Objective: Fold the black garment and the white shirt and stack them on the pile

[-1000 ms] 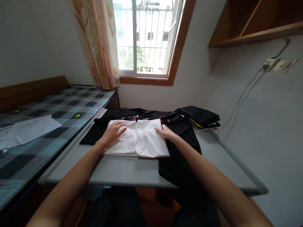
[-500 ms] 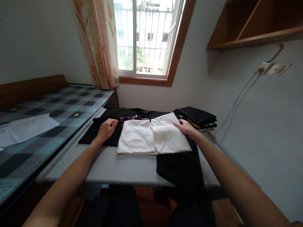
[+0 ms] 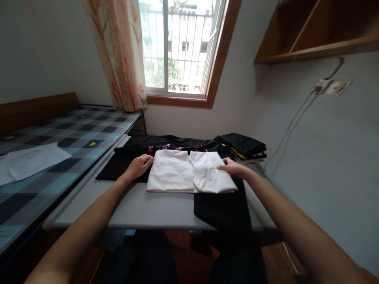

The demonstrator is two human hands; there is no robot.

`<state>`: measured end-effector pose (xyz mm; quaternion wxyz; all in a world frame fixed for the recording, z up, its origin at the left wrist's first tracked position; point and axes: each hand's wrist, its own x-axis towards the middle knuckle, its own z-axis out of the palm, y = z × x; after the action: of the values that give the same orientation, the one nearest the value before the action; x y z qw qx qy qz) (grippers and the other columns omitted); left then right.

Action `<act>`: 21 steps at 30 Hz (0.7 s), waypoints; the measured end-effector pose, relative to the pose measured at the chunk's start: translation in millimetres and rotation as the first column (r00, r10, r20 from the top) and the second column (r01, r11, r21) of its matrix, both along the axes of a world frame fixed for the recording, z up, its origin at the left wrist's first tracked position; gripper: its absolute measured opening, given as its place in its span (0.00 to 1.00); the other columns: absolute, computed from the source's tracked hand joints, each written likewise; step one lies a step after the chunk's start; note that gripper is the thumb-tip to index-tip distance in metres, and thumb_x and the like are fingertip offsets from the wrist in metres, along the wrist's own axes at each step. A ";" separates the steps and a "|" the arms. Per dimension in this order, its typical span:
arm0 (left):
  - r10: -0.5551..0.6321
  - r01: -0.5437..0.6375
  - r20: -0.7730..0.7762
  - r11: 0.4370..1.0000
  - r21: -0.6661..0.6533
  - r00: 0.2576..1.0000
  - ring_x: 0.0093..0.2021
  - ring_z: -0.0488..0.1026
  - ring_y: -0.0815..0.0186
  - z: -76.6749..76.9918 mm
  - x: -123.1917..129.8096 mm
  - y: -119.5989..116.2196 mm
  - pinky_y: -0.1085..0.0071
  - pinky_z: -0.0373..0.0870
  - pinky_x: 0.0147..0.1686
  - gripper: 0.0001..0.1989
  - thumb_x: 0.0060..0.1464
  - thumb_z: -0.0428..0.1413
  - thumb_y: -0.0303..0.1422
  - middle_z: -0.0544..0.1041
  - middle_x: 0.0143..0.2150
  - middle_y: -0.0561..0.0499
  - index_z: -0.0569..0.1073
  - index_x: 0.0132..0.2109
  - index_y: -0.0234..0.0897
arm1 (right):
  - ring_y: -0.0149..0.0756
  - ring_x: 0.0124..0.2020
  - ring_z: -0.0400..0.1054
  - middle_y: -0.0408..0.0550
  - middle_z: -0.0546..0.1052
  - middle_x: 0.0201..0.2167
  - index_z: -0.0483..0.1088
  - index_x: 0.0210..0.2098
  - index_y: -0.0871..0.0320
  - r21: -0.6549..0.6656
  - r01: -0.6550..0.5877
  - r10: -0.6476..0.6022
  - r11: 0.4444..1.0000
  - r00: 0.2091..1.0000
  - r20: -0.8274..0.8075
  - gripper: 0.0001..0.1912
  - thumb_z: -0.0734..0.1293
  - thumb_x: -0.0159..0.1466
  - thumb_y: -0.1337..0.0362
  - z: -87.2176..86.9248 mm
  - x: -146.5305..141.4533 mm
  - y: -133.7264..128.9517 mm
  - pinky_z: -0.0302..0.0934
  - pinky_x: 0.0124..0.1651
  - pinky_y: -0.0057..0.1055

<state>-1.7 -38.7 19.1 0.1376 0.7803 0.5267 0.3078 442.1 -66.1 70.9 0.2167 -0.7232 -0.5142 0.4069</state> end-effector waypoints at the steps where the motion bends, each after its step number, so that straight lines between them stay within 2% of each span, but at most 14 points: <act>1: 0.002 -0.002 0.008 1.000 0.003 1.000 0.42 0.77 0.58 -0.8 -0.3 0.5 0.65 0.69 0.43 0.25 0.63 0.45 0.53 0.78 0.42 0.46 0.79 0.41 0.41 | 0.35 0.36 0.71 0.52 0.74 0.44 0.62 0.57 0.57 0.021 0.007 -0.007 1.000 1.000 0.024 0.28 0.72 0.59 0.65 4.5 -2.6 0.6 0.64 0.25 0.23; 3: -0.006 0.006 0.045 1.000 0.003 0.999 0.40 0.76 0.59 -2.9 -0.2 2.4 0.65 0.69 0.42 0.25 0.63 0.46 0.53 0.78 0.41 0.46 0.79 0.41 0.41 | 0.36 0.35 0.71 0.51 0.74 0.44 0.58 0.61 0.56 0.078 -0.004 -0.001 0.997 0.998 0.061 0.34 0.72 0.58 0.67 19.5 -10.8 5.9 0.64 0.25 0.24; 5: -0.018 0.019 0.118 1.000 -0.004 0.993 0.37 0.75 0.61 -4.8 1.3 5.0 0.66 0.70 0.39 0.25 0.61 0.48 0.54 0.78 0.40 0.47 0.79 0.40 0.40 | 0.37 0.33 0.72 0.50 0.74 0.42 0.56 0.64 0.55 0.141 -0.043 0.035 0.989 0.998 0.061 0.38 0.72 0.57 0.68 42.0 -27.2 15.3 0.67 0.27 0.27; 7: -0.027 0.035 0.234 0.999 -0.030 0.972 0.34 0.73 0.63 -5.3 4.6 7.1 0.68 0.70 0.35 0.27 0.58 0.51 0.57 0.78 0.37 0.47 0.79 0.40 0.38 | 0.37 0.32 0.71 0.49 0.75 0.40 0.62 0.62 0.55 0.211 -0.097 0.079 0.973 0.993 0.090 0.36 0.73 0.55 0.68 67.0 -55.2 24.8 0.68 0.29 0.29; 9: -0.023 0.071 0.392 0.992 -0.108 0.920 0.29 0.70 0.66 -4.1 8.9 7.4 0.69 0.68 0.29 0.31 0.53 0.54 0.61 0.76 0.34 0.48 0.79 0.40 0.36 | 0.36 0.31 0.71 0.48 0.76 0.37 0.68 0.56 0.57 0.291 -0.208 0.182 0.934 0.977 0.113 0.31 0.75 0.54 0.68 85.9 -92.8 30.7 0.70 0.32 0.30; 11: 0.011 0.160 0.572 0.956 -0.247 0.820 0.26 0.69 0.68 -2.4 12.9 6.0 0.71 0.64 0.24 0.35 0.52 0.54 0.64 0.74 0.32 0.48 0.78 0.43 0.34 | 0.35 0.31 0.73 0.46 0.77 0.36 0.67 0.60 0.55 0.353 -0.411 0.440 0.841 0.898 -0.002 0.30 0.75 0.59 0.62 91.3 -131.7 31.8 0.71 0.34 0.31; 13: 0.087 0.268 0.699 0.885 -0.382 0.710 0.24 0.69 0.68 -1.7 15.8 3.8 0.72 0.62 0.20 0.37 0.53 0.52 0.65 0.74 0.31 0.48 0.76 0.45 0.33 | 0.35 0.33 0.75 0.46 0.79 0.36 0.65 0.63 0.53 0.404 -0.535 0.610 0.742 0.789 -0.073 0.29 0.72 0.64 0.57 80.0 -161.1 29.7 0.73 0.39 0.34; 14: 0.126 0.306 0.729 0.850 -0.429 0.673 0.23 0.69 0.68 -2.0 17.0 2.8 0.72 0.63 0.20 0.37 0.54 0.52 0.65 0.73 0.30 0.48 0.76 0.46 0.32 | 0.36 0.34 0.75 0.48 0.79 0.37 0.67 0.62 0.55 0.442 -0.549 0.624 0.710 0.781 -0.032 0.27 0.72 0.65 0.58 68.7 -169.7 28.0 0.73 0.41 0.35; 16: 0.169 0.324 0.733 0.816 -0.479 0.659 0.23 0.69 0.69 -3.7 19.0 1.8 0.73 0.64 0.19 0.34 0.54 0.56 0.62 0.73 0.30 0.49 0.74 0.47 0.32 | 0.37 0.40 0.76 0.51 0.80 0.41 0.70 0.59 0.58 0.525 -0.528 0.554 0.668 0.823 0.123 0.23 0.71 0.66 0.62 39.1 -174.2 24.0 0.71 0.48 0.37; 18: 0.161 0.285 0.699 0.833 -0.475 0.696 0.22 0.68 0.70 -6.0 21.4 1.8 0.74 0.64 0.20 0.33 0.50 0.65 0.54 0.73 0.29 0.52 0.72 0.52 0.31 | 0.41 0.48 0.75 0.56 0.78 0.49 0.73 0.57 0.58 0.551 -0.528 0.475 0.647 0.844 0.250 0.20 0.71 0.65 0.63 7.5 -166.4 19.8 0.69 0.55 0.41; 21: 0.124 0.209 0.658 0.891 -0.404 0.743 0.22 0.66 0.71 -6.7 25.3 2.2 0.74 0.63 0.20 0.40 0.43 0.70 0.44 0.70 0.27 0.57 0.68 0.60 0.31 | 0.50 0.61 0.67 0.62 0.73 0.59 0.74 0.58 0.59 0.558 -0.580 0.389 0.594 0.814 0.432 0.25 0.73 0.64 0.58 -26.7 -151.5 12.7 0.59 0.65 0.48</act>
<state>23.6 -36.5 12.4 0.5016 0.5758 0.4802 0.4316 290.6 -53.4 44.1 0.2694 -0.4741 -0.8268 0.1380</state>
